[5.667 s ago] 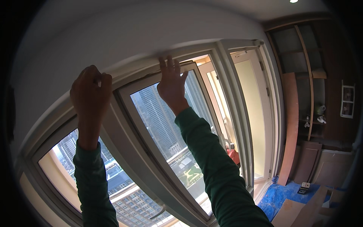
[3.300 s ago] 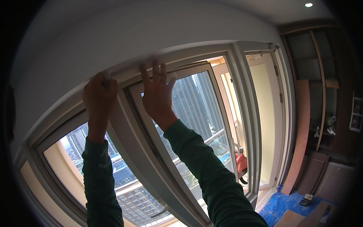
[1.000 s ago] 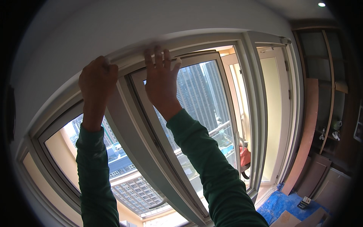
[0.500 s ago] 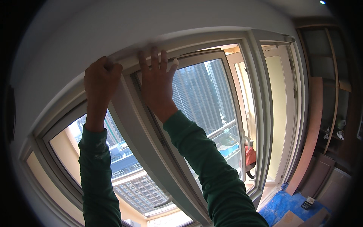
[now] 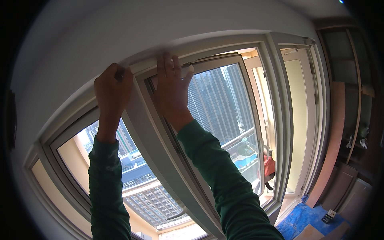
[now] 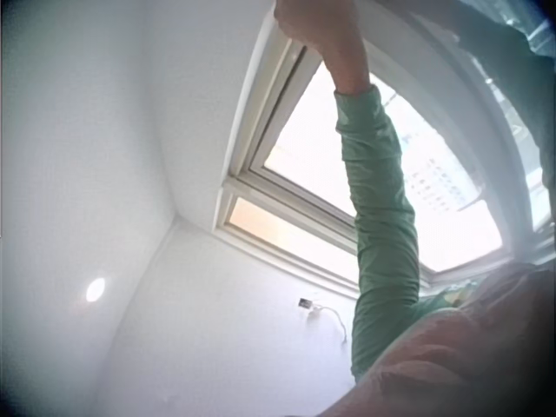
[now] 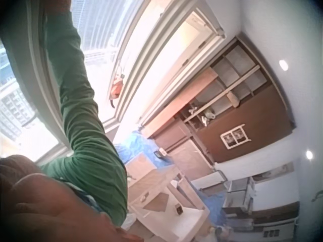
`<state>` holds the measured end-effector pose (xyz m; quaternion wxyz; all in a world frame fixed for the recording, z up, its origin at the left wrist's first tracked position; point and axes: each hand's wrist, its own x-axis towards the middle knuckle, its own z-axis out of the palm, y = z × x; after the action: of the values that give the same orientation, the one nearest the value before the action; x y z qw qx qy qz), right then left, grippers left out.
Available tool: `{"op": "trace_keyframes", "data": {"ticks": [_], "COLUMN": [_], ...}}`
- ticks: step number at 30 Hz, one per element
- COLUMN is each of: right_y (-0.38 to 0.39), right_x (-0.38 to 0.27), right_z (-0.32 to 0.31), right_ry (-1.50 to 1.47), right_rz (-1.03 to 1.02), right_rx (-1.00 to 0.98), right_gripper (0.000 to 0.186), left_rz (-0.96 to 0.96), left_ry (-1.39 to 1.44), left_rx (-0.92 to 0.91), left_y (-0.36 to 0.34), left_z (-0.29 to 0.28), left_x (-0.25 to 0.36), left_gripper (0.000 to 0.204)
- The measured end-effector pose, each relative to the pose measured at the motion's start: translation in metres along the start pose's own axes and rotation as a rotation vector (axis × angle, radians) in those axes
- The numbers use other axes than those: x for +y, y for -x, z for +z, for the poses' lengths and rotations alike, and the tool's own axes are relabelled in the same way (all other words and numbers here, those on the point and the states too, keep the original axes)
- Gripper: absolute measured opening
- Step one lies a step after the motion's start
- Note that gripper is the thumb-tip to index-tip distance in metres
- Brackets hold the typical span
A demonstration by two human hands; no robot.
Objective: The person installs white trim pieces along the top and side edges of a large window frame. They align the trim against the wall and window frame, then secure it in place. The person also handles a roll of tape and a utility knife during the process.
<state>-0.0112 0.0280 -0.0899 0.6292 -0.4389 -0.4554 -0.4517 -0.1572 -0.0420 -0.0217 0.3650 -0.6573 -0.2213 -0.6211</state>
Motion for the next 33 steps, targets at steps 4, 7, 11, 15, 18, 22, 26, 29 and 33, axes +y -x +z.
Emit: {"op": "trace_keyframes", "data": {"ticks": [4,7,11,15,18,22,26,29,33], "right_y": [0.0,-0.001,-0.002,-0.001,-0.001,-0.001,-0.002,-0.002,-0.005], "right_x": [0.001,0.0,-0.003,-0.005,-0.011,-0.015,-0.012,0.0,0.002], "right_z": [-0.001,-0.001,0.001,0.001,0.0,-0.002,-0.004,-0.007,-0.009], "right_ry": [0.008,0.038,0.146,0.093,0.057,0.054,0.075,-0.015,-0.08], "right_rz": [-0.001,-0.002,-0.014,-0.023,-0.022,-0.014,-0.038,-0.026,-0.016], "right_rx": [-0.014,-0.025,-0.038,-0.033,-0.043,-0.032,-0.013,-0.03,-0.035], "right_gripper": [0.081,0.079,0.066,0.065,0.068,0.069,0.069,0.069,0.067], "left_rz": [0.064,0.057,0.009,0.097,0.086,0.031,0.057,0.05,0.063], "left_ry": [-0.057,-0.105,-0.213,-0.256,-0.241,-0.221,-0.228,-0.219,-0.182], "left_rx": [0.001,-0.003,-0.051,0.019,-0.007,-0.073,-0.051,-0.041,-0.036], "left_y": [-0.001,-0.003,-0.005,-0.004,-0.006,-0.01,-0.008,-0.005,-0.008], "left_z": [0.003,0.005,0.004,0.01,0.01,0.006,0.006,0.004,0.002], "left_x": [-0.008,-0.007,0.0,-0.001,0.001,0.009,0.004,0.002,0.003], "left_gripper": [0.02,0.021,0.024,0.018,0.018,0.023,0.02,0.019,0.019]}}
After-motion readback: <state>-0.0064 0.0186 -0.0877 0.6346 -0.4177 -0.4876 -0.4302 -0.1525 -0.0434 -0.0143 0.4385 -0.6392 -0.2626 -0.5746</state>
